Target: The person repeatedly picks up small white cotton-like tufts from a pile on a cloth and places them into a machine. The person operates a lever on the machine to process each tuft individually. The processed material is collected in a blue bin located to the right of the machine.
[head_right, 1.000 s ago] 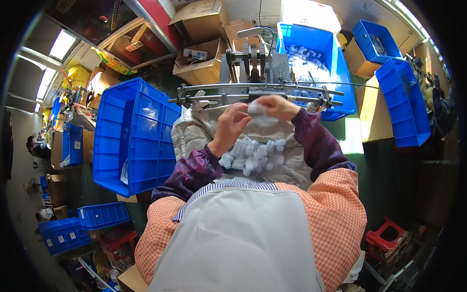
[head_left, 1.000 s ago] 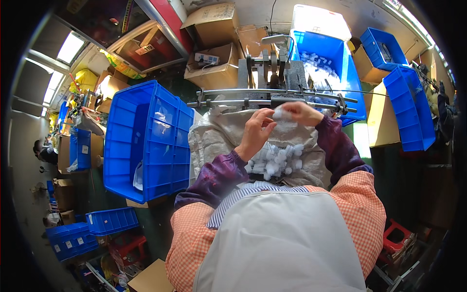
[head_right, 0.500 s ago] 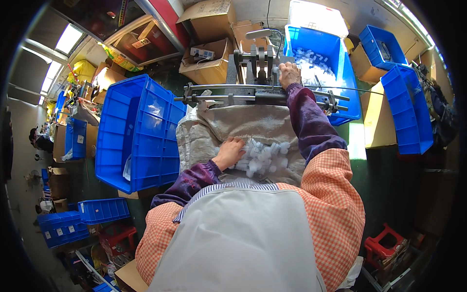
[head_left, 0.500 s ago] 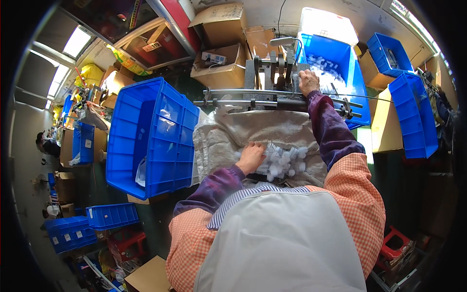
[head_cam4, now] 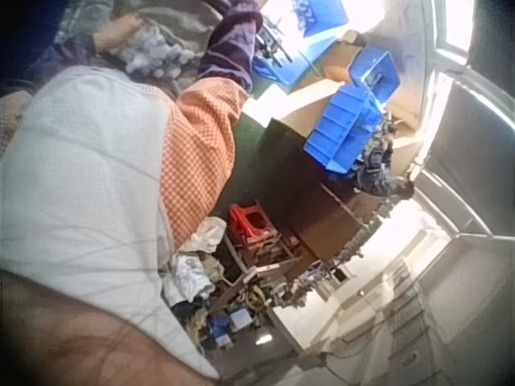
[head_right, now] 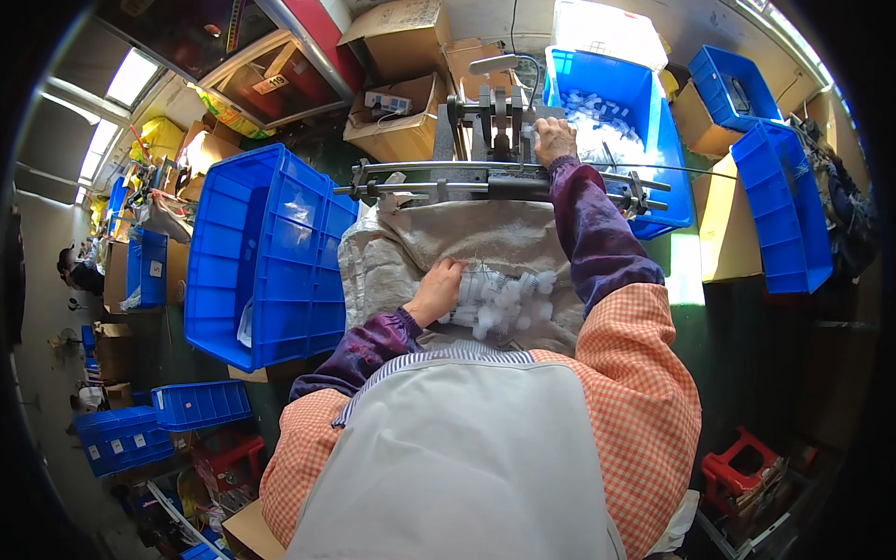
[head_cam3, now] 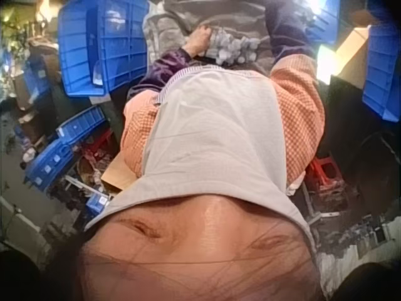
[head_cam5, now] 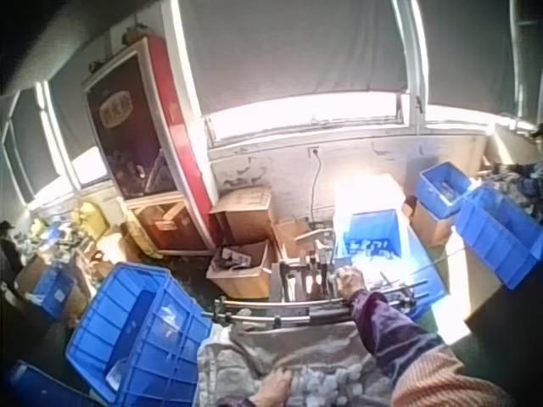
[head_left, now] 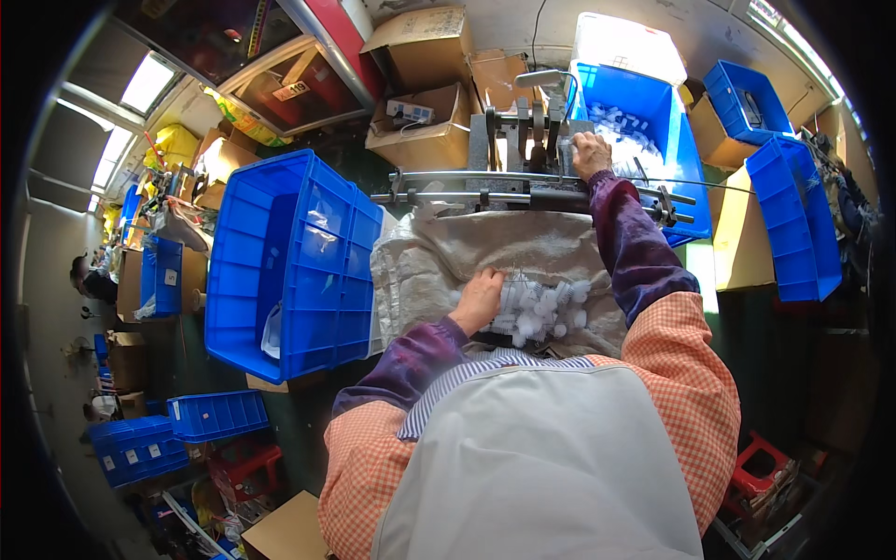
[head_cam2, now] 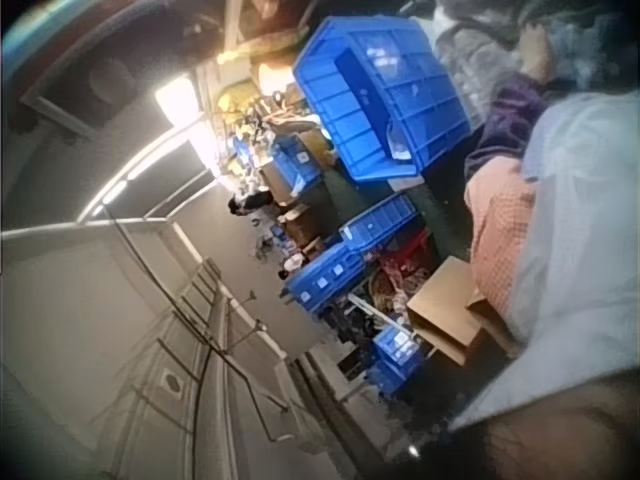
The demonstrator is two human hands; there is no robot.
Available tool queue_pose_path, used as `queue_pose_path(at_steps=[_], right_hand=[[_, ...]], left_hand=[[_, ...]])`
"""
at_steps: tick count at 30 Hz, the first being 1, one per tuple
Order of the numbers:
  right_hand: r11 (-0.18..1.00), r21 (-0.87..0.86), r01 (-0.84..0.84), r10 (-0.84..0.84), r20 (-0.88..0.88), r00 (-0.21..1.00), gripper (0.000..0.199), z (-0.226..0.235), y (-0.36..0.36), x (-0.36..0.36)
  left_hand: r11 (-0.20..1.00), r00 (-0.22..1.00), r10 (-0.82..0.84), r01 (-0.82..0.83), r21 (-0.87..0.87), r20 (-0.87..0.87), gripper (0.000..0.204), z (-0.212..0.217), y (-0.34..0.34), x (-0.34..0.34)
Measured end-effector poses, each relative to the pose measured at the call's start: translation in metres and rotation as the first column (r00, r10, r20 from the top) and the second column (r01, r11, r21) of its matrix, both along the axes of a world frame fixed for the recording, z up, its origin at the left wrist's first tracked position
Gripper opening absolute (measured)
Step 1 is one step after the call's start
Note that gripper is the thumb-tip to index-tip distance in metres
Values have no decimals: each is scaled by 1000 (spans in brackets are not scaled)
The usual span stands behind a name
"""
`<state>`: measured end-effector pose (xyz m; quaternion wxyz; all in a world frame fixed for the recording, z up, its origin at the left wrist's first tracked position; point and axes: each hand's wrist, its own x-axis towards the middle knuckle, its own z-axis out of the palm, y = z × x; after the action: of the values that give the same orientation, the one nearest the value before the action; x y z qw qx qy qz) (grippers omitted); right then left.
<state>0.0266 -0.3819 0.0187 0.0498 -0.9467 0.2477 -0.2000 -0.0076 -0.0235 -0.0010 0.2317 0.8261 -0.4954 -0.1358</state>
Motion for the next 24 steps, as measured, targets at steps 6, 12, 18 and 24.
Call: queue_pose_path(at_steps=[6,12,18,24], right_hand=[[994,97,-51,50,14,999,17,-1,-5,-1],[980,130,152,-123,-206,971,24,11,4,6],[972,19,234,-228,-162,960,27,11,4,-15],[976,76,202,-191,-135,972,29,11,21,-14]], left_hand=[[1000,999,21,-22,-12,-46,36,1,0,0],[999,998,43,-44,-19,-54,34,6,-2,0],[985,982,69,-94,-142,-177,26,14,-1,7],[963,915,72,-167,-210,-397,17,58,-5,16]])
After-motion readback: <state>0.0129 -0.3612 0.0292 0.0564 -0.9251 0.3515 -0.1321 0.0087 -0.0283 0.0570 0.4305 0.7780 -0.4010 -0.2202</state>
